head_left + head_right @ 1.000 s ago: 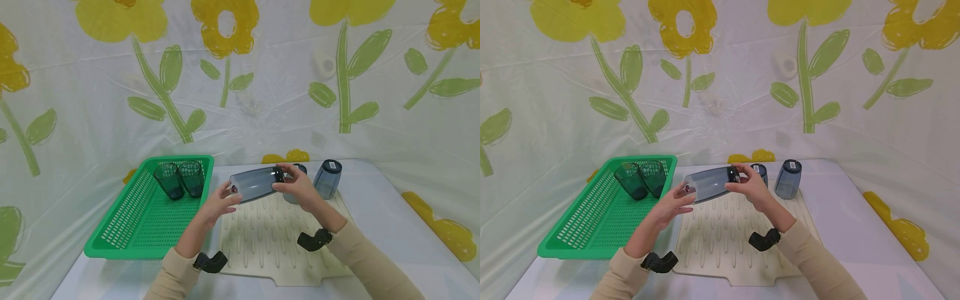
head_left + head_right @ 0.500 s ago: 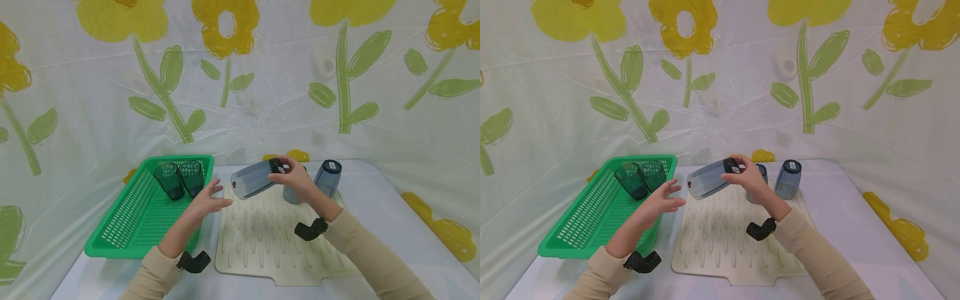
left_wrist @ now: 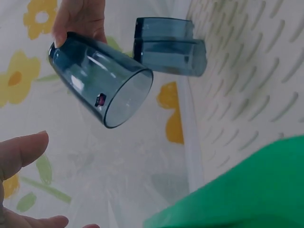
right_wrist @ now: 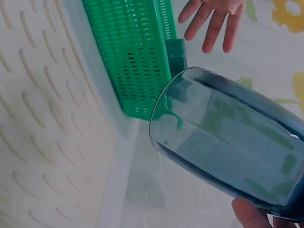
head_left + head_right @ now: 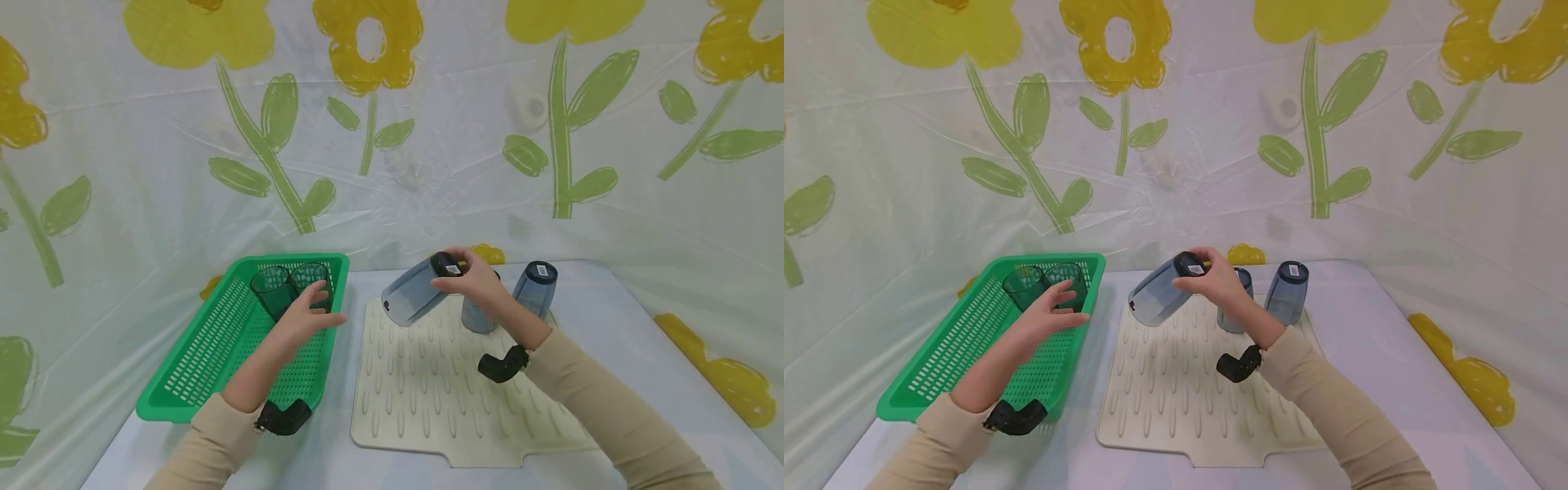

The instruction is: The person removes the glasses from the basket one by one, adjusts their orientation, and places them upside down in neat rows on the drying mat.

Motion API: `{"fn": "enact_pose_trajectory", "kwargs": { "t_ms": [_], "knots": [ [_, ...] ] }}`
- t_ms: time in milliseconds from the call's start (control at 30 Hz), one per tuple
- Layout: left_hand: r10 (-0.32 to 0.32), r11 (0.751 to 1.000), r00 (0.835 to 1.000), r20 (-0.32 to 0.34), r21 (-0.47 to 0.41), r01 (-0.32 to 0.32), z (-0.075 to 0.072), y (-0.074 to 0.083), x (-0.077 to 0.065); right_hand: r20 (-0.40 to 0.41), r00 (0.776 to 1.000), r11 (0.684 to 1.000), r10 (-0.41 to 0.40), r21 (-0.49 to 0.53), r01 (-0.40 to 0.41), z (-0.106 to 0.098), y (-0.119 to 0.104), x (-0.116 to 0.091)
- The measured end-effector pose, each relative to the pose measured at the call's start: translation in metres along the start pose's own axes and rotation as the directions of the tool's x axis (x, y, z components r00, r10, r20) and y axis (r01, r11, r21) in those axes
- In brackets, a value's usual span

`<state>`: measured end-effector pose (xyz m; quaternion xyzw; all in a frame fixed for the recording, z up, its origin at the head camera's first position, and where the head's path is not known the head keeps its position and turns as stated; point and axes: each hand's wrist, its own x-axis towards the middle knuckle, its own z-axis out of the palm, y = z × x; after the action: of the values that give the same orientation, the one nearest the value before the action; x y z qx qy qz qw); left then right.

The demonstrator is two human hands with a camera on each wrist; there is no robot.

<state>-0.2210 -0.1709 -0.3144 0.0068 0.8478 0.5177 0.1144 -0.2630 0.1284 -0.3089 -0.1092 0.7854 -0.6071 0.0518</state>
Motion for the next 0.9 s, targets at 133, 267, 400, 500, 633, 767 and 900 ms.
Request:
{"fn": "enact_pose_trajectory", "kwargs": {
  "t_ms": [133, 267, 400, 500, 633, 767, 900],
  "knots": [
    [-0.037, 0.999, 0.999, -0.016, 0.039, 0.038, -0.009, -0.002, -0.002, 0.002, 1.0, 1.0, 0.011, -0.019, -0.011, -0.001, -0.001, 0.004],
    [-0.049, 0.997, 0.999, -0.018, 0.055, 0.05, -0.015, -0.006, -0.003, -0.001, 1.0, 0.999, 0.011, -0.051, -0.011, -0.001, -0.001, 0.009],
    [-0.062, 0.996, 0.998, -0.019, 0.064, 0.063, -0.021, -0.008, -0.004, -0.001, 1.0, 0.997, 0.004, -0.073, -0.004, 0.0, -0.003, 0.011],
    [-0.072, 0.995, 0.997, -0.023, 0.065, 0.073, -0.025, -0.01, -0.004, 0.001, 1.0, 0.996, -0.005, -0.094, 0.005, 0.001, -0.004, 0.012],
    [-0.082, 0.994, 0.996, -0.033, 0.069, 0.084, -0.03, -0.013, -0.003, -0.003, 1.0, 0.99, -0.007, -0.139, 0.006, 0.004, -0.006, 0.014],
    [-0.097, 0.991, 0.995, -0.036, 0.091, 0.099, -0.033, -0.017, 0.0, -0.011, 1.0, 0.982, 0.0, -0.191, -0.002, 0.007, -0.007, 0.017],
    [-0.111, 0.987, 0.993, -0.033, 0.113, 0.114, -0.036, -0.019, 0.001, -0.01, 1.0, 0.973, -0.011, -0.229, 0.008, 0.009, -0.005, 0.021]
  ]
}}
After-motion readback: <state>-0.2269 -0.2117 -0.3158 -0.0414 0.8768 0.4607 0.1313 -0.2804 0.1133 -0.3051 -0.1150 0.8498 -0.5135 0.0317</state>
